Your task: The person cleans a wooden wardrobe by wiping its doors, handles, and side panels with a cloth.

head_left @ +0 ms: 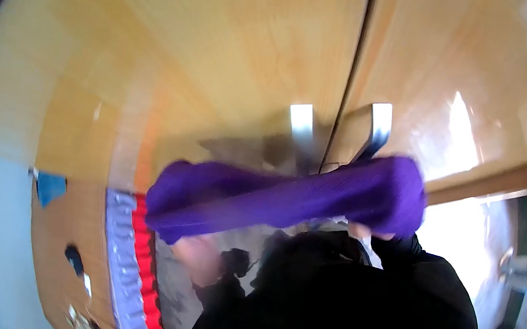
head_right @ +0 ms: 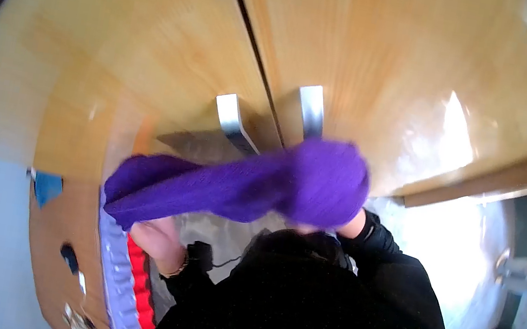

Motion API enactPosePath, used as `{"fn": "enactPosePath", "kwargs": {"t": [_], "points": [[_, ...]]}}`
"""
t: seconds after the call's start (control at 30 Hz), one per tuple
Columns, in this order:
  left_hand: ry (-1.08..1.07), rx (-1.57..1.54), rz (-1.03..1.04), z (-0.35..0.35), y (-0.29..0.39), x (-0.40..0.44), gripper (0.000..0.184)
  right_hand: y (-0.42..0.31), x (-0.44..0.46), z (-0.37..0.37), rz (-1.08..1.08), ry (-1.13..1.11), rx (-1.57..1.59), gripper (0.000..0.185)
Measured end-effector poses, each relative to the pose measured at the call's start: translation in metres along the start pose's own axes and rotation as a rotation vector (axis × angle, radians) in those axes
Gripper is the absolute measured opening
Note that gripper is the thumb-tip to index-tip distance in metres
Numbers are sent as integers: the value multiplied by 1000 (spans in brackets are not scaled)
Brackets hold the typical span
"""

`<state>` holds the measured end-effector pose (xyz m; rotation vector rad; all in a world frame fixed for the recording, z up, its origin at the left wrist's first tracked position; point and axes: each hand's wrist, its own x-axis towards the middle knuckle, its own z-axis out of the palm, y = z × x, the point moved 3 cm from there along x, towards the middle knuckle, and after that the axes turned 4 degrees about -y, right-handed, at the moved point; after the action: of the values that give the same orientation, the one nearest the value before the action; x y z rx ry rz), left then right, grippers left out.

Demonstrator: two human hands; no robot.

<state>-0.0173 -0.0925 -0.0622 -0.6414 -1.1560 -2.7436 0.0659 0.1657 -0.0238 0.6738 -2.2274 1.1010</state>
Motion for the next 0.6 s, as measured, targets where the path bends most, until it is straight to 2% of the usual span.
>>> {"fn": "enactPosePath", "kwargs": {"t": [0.03, 0.07, 0.1, 0.13, 0.17, 0.2, 0.23, 0.27, 0.33, 0.4, 0.43, 0.5, 0.6], "points": [[278, -495, 39, 30, -15, 11, 49, 4, 0, 4, 52, 177, -59, 42], [-71, 9, 85, 39, -18, 21, 51, 8, -2, 9, 104, 355, -122, 42], [-432, 496, 159, 50, -23, 22, 53, 7, 2, 13, 187, 508, -358, 41], [-513, 565, 145, 64, -26, 20, 50, 4, 9, 15, 265, 650, -600, 39], [-588, 633, 141, 82, -30, 22, 48, -5, 32, 7, 182, 700, -751, 40], [-666, 897, 347, 96, -30, 23, 42, -10, 35, 10, 206, 675, -861, 39], [-725, 1160, 566, 106, -32, 23, 37, -4, 31, 20, 128, 696, -861, 38], [-787, 1179, 661, 113, -47, 24, 27, 4, 25, 29, 52, 710, -857, 37], [-779, 881, 633, 109, -72, 21, 30, 3, 19, 35, 141, 709, -836, 36], [-667, 884, 736, 120, -54, 20, 27, -2, 16, 43, 229, 722, -809, 35], [-675, 853, 737, 122, -52, 19, 27, -6, 18, 42, 184, 763, -838, 36], [-632, 838, 873, 122, -52, 19, 25, -11, 22, 40, 98, 815, -907, 40], [-570, 818, 825, 95, -75, 3, 26, 1, 6, 52, 142, 766, -887, 42]]}}
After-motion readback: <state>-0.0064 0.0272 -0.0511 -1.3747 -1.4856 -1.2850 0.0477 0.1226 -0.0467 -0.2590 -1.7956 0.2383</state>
